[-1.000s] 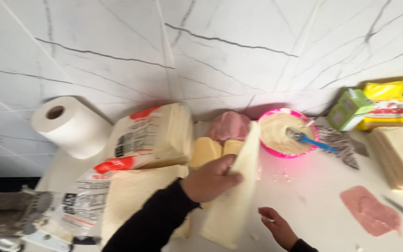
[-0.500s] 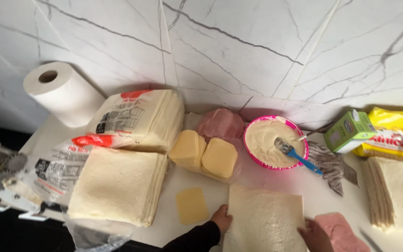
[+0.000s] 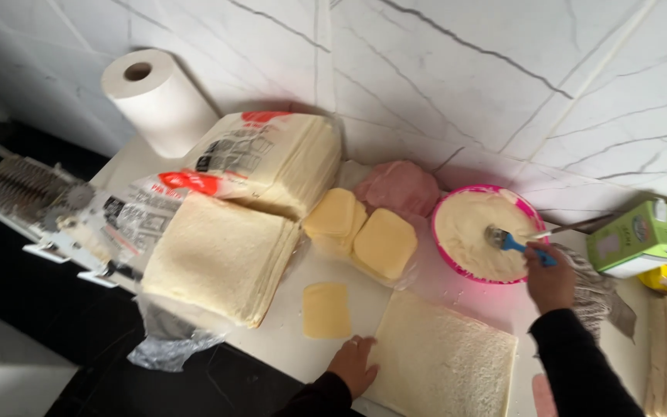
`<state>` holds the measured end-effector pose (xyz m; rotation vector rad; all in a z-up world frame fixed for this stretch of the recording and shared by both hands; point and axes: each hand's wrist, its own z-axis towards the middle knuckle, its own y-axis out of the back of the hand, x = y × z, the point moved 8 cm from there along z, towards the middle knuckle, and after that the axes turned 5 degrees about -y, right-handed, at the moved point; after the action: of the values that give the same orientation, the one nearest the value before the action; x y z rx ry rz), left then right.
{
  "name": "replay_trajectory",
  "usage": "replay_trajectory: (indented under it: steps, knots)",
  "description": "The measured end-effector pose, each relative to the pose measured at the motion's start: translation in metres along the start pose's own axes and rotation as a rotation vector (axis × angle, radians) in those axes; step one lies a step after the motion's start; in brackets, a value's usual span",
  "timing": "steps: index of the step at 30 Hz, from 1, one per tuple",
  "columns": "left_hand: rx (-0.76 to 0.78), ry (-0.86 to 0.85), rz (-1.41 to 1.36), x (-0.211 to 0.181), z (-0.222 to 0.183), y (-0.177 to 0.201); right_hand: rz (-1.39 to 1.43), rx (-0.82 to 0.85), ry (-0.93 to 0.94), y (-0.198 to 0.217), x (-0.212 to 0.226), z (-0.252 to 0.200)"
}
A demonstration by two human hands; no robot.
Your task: Preparing large sandwiches by layering bread, ham, cheese, and spreading sauce.
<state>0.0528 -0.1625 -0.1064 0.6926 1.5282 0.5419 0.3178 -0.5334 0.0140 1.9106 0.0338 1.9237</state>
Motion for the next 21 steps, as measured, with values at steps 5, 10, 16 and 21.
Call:
replay_trajectory:
  steps: [5, 10, 16, 21]
  knots:
    - [0.085, -0.461, 0.083, 0.005, -0.044, -0.017, -0.430, -0.019, 0.584, 0.035, 0.100, -0.092]
    - [0.169, -0.546, 0.186, 0.026, -0.047, -0.040, -0.224, 0.347, 0.482, -0.021, -0.010, -0.181]
    - [0.223, -0.593, 0.231, 0.021, -0.041, -0.034, -0.334, 0.804, 0.816, -0.098, -0.019, -0.278]
    - [0.246, -0.586, 0.226, 0.025, -0.043, -0.039, -0.352, 0.710, 0.806, -0.113, 0.015, -0.268]
